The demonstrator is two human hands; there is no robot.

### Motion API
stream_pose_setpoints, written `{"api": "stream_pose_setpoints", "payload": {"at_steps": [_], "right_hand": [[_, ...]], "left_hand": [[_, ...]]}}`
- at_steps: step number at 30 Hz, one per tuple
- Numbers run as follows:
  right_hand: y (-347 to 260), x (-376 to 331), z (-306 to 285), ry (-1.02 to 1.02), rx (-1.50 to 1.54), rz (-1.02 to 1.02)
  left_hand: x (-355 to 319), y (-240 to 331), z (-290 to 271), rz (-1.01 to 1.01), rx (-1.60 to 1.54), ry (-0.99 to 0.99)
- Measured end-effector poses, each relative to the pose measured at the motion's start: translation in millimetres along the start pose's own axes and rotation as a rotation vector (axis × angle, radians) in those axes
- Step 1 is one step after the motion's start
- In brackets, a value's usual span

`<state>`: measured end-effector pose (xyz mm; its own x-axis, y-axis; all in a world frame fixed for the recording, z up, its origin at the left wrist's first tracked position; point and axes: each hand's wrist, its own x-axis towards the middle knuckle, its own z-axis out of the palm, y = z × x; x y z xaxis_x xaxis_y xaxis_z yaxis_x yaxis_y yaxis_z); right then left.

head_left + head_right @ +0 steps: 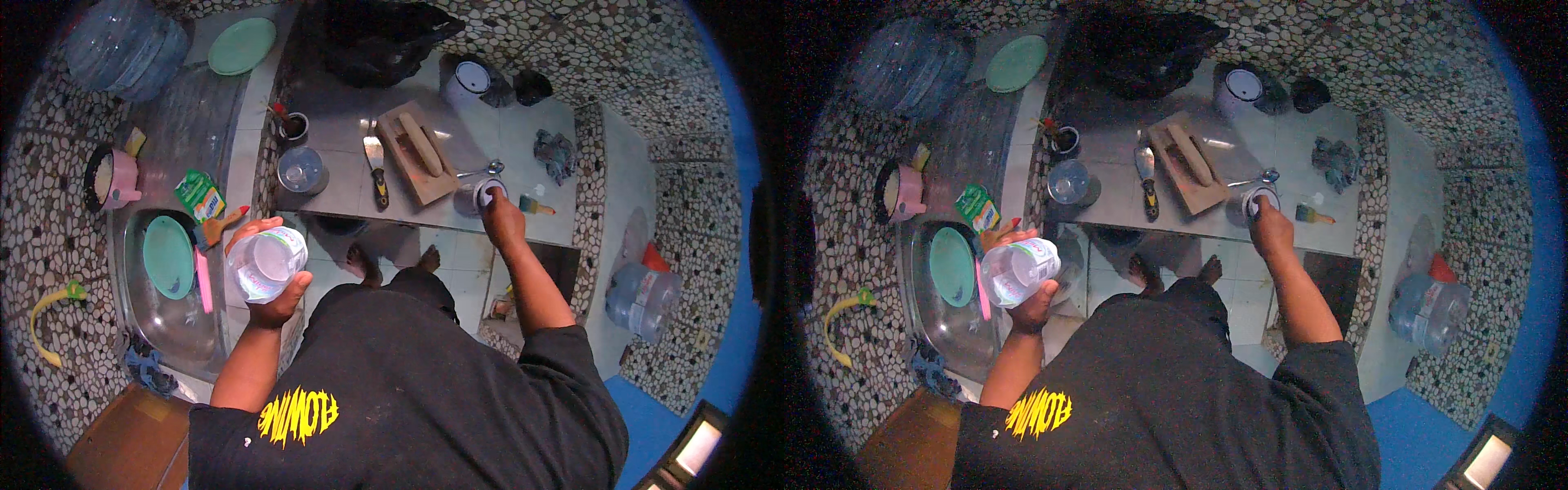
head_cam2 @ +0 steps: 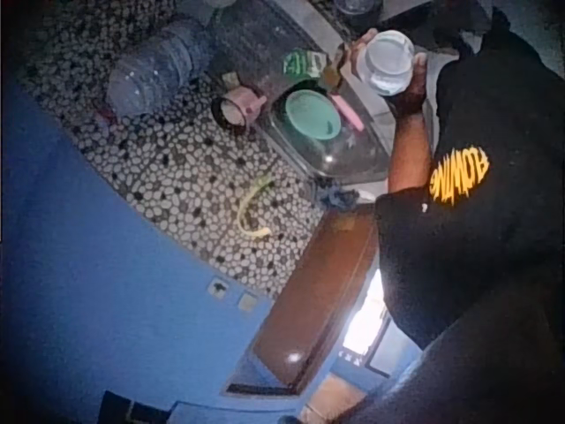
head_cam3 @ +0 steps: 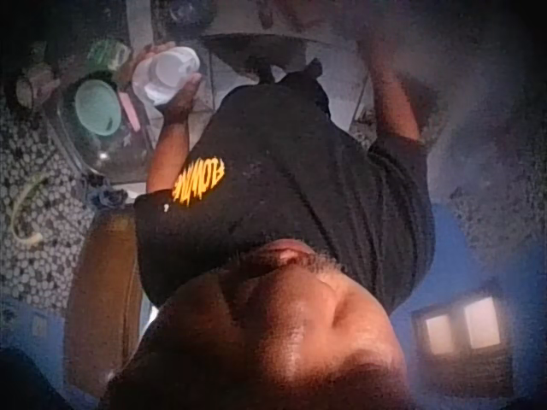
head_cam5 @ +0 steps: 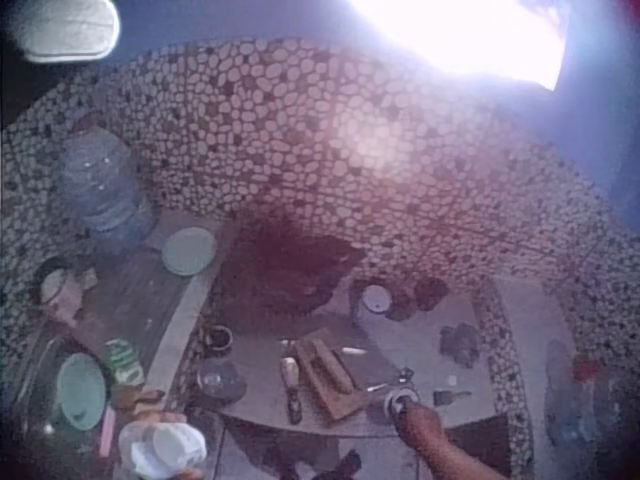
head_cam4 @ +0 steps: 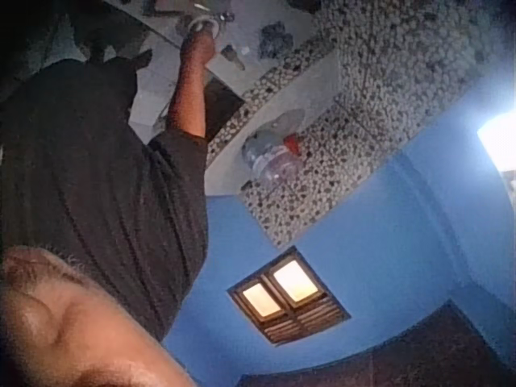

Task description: The person pours a white liquid into a small container, stirs it with a brush, then walks outside and paints the white trim around a window on a peach-colored wall.

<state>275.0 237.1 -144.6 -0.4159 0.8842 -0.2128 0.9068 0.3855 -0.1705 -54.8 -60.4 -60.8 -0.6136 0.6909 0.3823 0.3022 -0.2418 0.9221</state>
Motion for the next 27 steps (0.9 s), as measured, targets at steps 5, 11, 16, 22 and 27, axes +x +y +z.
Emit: {"api": "stream_pose_setpoints", "payload": {"at_steps": [5,11,16,22,27], "right_hand": [[6,2,-3,0.053,0.152,0.071],[41,46,14,0.37,0.13,-0.066],[43,76,64,0.365,0.027,-0.053],[31,73,79,0.297,-0.065,-0.001],[16,74,66,0.168,-0.149,0.034]], "left_hand": [[0,-3,-1,0.027,0.035,0.029],[-4,-6,0,0.011,0.032,0.044],[-2,2,7,-0.021,0.087,0.045],[-8,-1,9,-0.074,0.143,0.053],[-13,4,17,-0.08,0.13,0.133]]}}
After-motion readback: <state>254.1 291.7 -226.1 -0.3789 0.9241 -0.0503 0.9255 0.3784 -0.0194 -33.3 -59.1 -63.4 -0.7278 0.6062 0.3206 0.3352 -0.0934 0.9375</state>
